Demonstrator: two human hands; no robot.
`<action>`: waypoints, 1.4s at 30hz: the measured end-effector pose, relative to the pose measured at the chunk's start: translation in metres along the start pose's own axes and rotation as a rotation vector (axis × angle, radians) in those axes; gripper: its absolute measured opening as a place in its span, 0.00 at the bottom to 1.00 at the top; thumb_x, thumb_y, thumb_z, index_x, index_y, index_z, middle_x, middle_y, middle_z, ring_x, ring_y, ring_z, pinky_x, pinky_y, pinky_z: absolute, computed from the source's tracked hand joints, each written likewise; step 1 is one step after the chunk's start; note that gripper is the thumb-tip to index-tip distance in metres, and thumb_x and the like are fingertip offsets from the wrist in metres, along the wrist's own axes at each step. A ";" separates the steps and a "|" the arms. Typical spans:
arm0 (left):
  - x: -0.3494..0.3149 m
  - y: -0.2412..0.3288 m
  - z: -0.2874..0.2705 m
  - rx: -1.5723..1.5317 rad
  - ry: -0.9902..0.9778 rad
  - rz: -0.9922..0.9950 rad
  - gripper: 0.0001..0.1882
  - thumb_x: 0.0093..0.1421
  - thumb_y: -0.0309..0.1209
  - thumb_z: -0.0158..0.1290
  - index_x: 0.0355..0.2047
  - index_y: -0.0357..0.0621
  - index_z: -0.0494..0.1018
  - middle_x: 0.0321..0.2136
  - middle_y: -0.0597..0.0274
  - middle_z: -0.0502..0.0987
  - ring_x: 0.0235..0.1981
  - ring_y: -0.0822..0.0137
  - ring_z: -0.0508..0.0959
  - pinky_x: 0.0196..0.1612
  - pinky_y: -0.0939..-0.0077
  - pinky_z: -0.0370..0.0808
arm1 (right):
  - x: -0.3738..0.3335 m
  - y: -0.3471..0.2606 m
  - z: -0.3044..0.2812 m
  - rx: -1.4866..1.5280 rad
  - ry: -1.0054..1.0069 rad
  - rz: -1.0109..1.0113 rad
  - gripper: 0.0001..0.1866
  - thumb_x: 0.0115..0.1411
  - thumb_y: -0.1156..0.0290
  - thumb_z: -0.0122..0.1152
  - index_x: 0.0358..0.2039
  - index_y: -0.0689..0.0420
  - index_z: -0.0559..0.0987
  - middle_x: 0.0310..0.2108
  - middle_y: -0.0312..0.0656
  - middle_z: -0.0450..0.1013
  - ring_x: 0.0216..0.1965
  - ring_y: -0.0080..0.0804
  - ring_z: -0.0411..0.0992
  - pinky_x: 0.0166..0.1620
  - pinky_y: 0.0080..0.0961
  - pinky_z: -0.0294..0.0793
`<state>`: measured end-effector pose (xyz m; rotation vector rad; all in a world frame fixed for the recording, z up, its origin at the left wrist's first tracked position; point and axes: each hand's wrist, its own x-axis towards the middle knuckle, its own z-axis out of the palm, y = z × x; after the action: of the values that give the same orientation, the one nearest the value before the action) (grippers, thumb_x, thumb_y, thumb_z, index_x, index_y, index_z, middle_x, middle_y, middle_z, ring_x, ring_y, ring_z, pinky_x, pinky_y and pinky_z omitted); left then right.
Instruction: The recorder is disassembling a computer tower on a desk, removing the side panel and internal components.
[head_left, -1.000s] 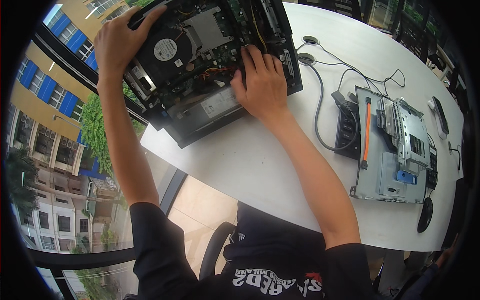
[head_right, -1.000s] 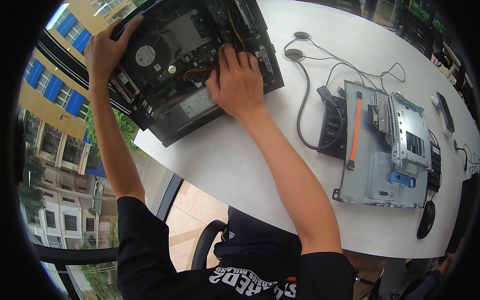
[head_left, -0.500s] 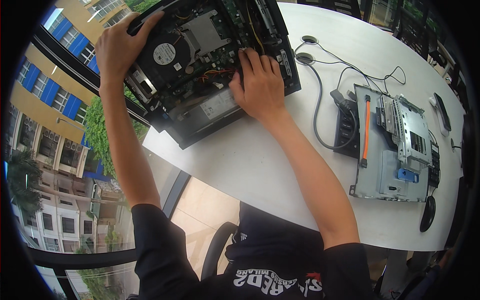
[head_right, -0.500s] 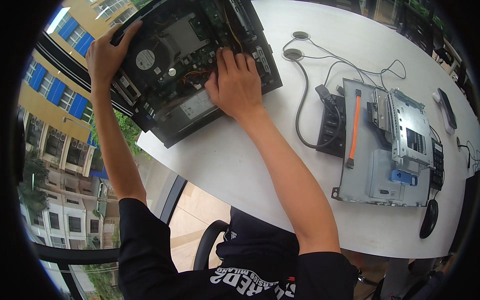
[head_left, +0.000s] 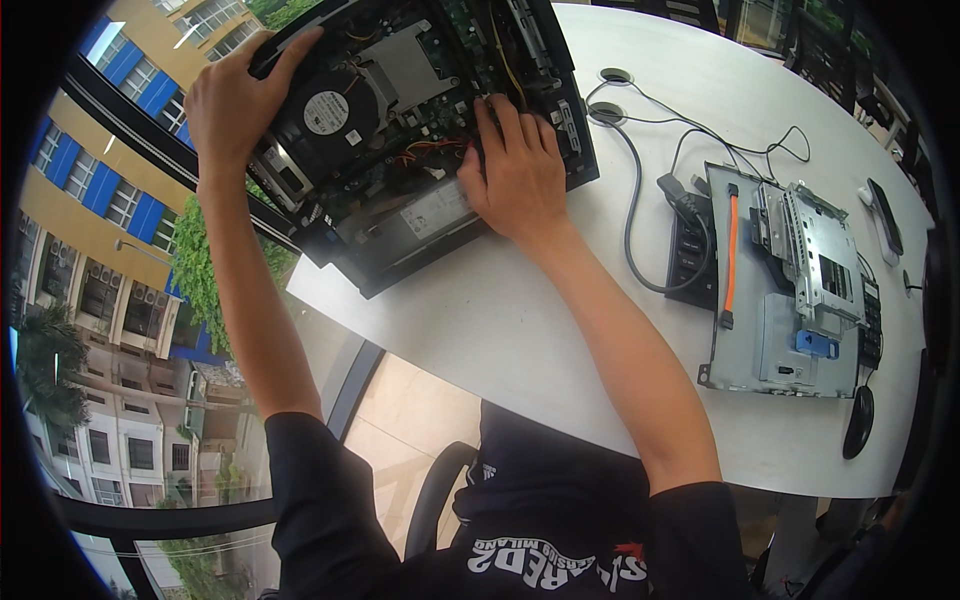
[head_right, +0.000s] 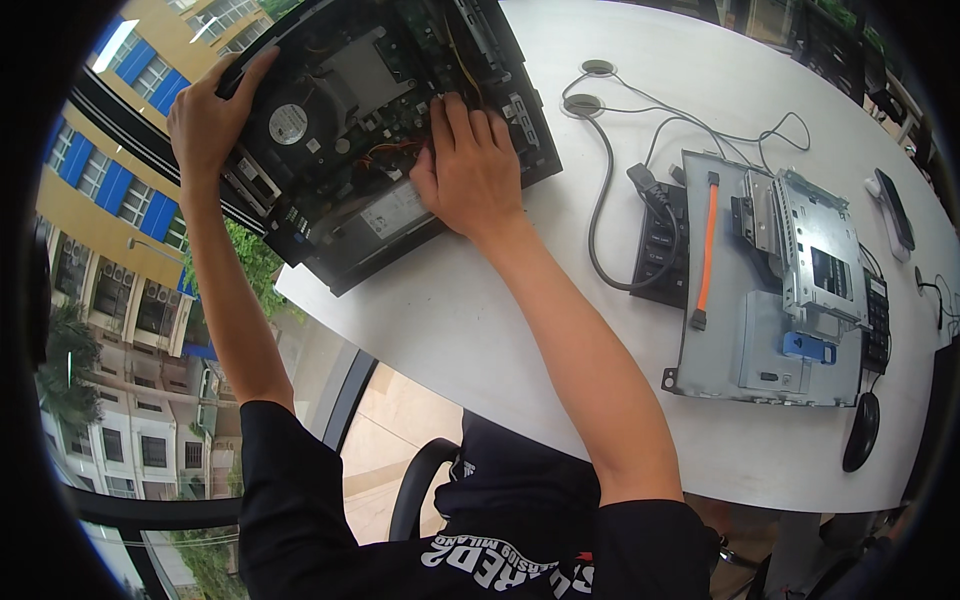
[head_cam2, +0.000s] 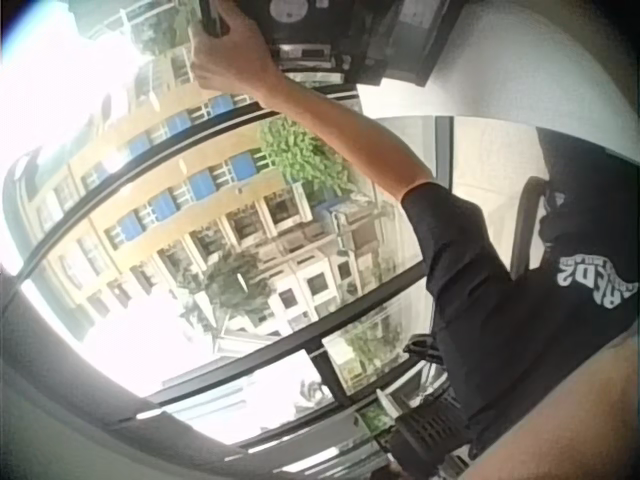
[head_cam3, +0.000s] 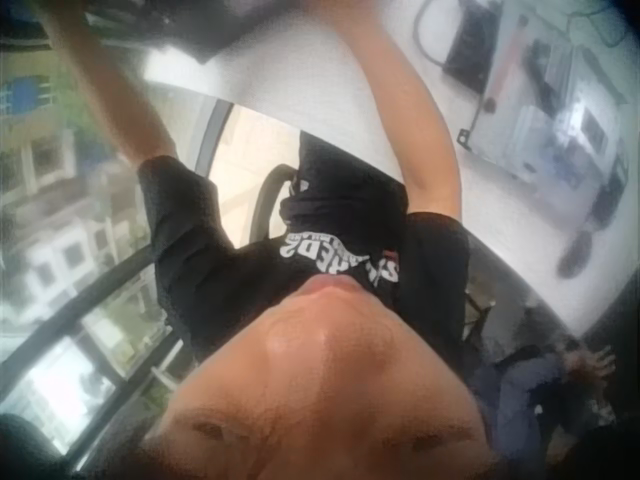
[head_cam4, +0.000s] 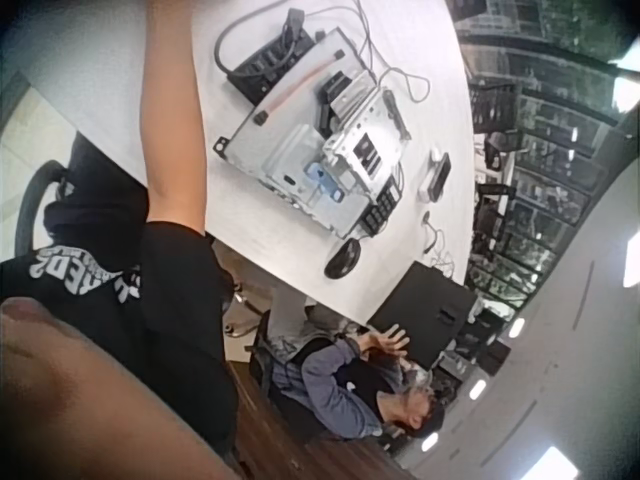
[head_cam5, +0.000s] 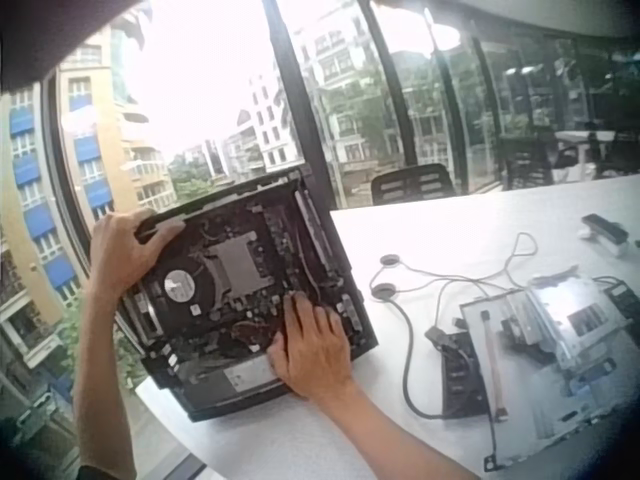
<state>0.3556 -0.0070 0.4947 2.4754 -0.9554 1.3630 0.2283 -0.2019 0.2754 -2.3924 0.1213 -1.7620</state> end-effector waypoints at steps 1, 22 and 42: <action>0.001 -0.003 0.003 0.003 0.038 0.036 0.38 0.55 0.70 0.57 0.47 0.49 0.86 0.25 0.55 0.85 0.32 0.55 0.87 0.42 0.64 0.81 | 0.000 0.000 0.000 -0.002 0.003 -0.002 0.29 0.58 0.63 0.56 0.54 0.71 0.77 0.54 0.53 0.71 0.46 0.43 0.70 0.60 0.40 0.67; 0.009 -0.024 0.009 0.035 0.009 0.045 0.35 0.56 0.68 0.57 0.49 0.52 0.85 0.28 0.55 0.86 0.36 0.54 0.87 0.44 0.63 0.81 | 0.007 -0.001 0.005 0.005 0.028 -0.030 0.26 0.56 0.63 0.58 0.49 0.70 0.80 0.49 0.49 0.75 0.43 0.41 0.72 0.56 0.37 0.67; -0.012 0.041 -0.016 -0.223 0.008 -0.002 0.28 0.63 0.52 0.62 0.38 0.34 0.85 0.25 0.53 0.85 0.23 0.63 0.84 0.31 0.67 0.79 | 0.001 0.007 0.005 -0.029 0.037 -0.034 0.25 0.57 0.62 0.57 0.50 0.68 0.79 0.50 0.49 0.73 0.45 0.41 0.72 0.58 0.39 0.67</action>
<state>0.3148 -0.0268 0.4880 2.3034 -1.0404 1.1921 0.2336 -0.2087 0.2735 -2.3961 0.1118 -1.8328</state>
